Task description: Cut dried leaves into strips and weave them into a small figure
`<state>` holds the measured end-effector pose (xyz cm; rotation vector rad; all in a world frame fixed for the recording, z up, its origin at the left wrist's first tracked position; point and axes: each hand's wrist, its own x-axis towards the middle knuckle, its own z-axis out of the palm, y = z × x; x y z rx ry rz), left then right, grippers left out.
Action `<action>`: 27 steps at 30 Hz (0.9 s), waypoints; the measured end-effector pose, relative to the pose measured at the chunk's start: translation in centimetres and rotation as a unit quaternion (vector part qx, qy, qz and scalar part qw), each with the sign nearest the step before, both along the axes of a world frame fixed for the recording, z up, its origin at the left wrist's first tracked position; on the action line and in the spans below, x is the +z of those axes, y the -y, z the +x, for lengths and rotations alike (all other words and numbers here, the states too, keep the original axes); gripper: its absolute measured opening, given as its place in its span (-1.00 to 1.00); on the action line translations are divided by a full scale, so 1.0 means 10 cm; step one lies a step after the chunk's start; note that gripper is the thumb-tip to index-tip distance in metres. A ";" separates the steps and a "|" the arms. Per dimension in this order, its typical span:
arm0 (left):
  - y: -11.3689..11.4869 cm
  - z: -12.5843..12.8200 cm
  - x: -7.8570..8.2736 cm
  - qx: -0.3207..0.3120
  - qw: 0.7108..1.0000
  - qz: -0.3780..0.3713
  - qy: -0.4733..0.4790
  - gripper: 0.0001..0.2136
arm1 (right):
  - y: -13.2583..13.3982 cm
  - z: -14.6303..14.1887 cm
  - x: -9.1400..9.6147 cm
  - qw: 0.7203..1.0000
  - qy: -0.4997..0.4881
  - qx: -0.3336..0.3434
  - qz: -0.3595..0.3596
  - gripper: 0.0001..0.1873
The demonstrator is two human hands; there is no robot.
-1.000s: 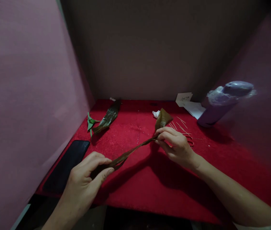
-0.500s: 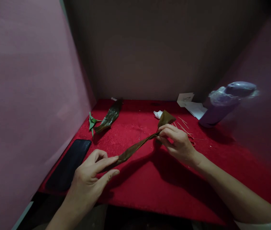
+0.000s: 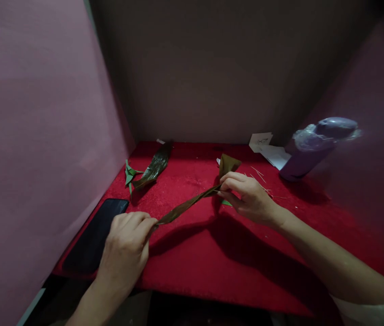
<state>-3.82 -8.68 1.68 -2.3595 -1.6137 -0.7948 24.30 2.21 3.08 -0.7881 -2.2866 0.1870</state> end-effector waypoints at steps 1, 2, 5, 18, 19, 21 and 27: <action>-0.01 0.01 -0.02 0.008 1.000 -0.002 0.007 -0.76 | 0.00 -0.01 0.01 1.000 0.002 0.000 0.003 -0.87; -0.02 0.01 -0.04 0.010 1.000 -0.005 0.024 -0.73 | -0.01 -0.01 0.01 1.000 0.003 -0.003 0.004 -0.87; -0.04 0.05 -0.06 -0.002 0.996 -0.022 0.089 -0.74 | -0.02 0.00 0.00 1.000 -0.005 -0.012 -0.008 -0.86; -0.04 0.07 -0.03 -0.084 0.977 -0.034 0.192 -0.82 | -0.06 0.08 -0.05 0.998 -0.006 0.001 -0.058 -0.81; -0.05 0.07 -0.04 -0.090 0.978 -0.034 0.187 -0.81 | -0.05 0.08 -0.05 0.998 -0.006 0.003 -0.055 -0.81; -0.07 0.05 -0.06 -0.092 0.980 -0.030 0.173 -0.78 | -0.05 0.09 -0.04 0.999 -0.006 0.011 -0.050 -0.82; -0.07 0.03 -0.06 -0.093 0.989 0.070 0.091 -0.61 | -0.03 0.12 -0.02 0.999 -0.006 0.018 -0.044 -0.84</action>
